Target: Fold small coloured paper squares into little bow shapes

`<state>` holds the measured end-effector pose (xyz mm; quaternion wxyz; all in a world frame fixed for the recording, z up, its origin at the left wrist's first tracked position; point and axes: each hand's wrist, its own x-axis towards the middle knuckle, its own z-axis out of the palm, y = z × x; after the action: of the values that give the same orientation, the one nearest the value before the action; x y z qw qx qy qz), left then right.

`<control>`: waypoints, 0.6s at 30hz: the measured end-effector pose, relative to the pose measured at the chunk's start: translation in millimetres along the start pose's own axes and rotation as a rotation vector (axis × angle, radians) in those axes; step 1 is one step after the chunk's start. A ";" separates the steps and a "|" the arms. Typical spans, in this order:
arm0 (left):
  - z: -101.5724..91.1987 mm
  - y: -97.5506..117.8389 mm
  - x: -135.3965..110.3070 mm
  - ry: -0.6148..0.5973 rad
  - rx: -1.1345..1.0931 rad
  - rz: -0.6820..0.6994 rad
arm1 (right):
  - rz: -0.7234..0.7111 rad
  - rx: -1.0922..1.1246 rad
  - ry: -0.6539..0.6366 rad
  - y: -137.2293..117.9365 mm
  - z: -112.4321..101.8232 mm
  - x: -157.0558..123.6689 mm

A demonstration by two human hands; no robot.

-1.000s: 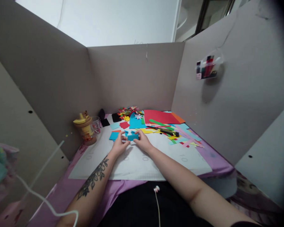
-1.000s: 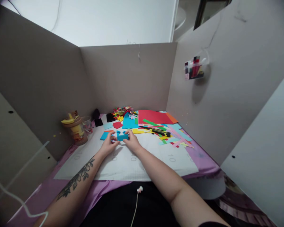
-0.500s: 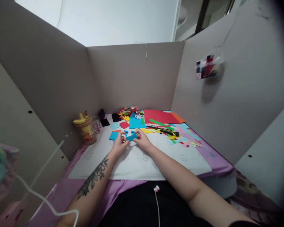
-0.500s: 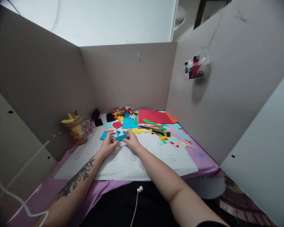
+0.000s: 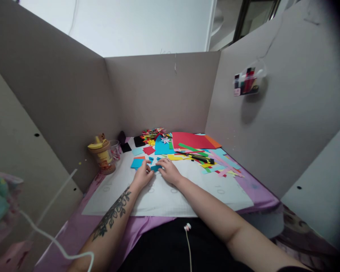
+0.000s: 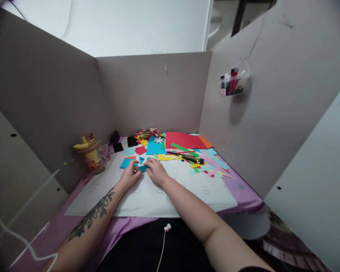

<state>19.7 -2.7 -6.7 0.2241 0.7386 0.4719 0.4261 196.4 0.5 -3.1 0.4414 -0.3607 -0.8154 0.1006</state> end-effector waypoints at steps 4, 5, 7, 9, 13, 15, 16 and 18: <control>-0.4 0.8 -0.4 -0.013 -0.012 -0.003 | 0.013 0.024 -0.002 2.3 -0.4 -0.4; -0.5 1.2 -0.5 -0.015 -0.011 -0.007 | 0.007 0.024 -0.008 2.4 -0.4 -0.4; -0.4 1.7 -0.8 -0.019 -0.001 -0.011 | -0.004 0.021 -0.023 2.4 0.2 -0.5; -0.1 1.5 -1.0 -0.023 0.012 -0.004 | -0.004 0.019 -0.037 2.9 1.3 -0.8; 0.5 0.0 -1.0 -0.035 0.020 0.014 | 0.007 0.010 -0.055 6.0 4.1 -1.6; 0.6 -0.3 -1.2 -0.045 0.022 0.019 | 0.008 0.006 -0.082 7.9 5.6 -1.8; 0.7 0.0 -1.4 -0.047 0.025 0.021 | 0.007 0.007 -0.100 8.7 6.4 -1.8; 0.7 1.5 -2.0 -0.050 0.033 0.025 | 0.004 0.011 -0.127 10.0 7.5 -1.7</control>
<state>20.6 -5.1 -6.8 0.2182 0.7585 0.4640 0.4021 196.1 7.7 -13.4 0.3905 -0.3526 -0.8406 0.1285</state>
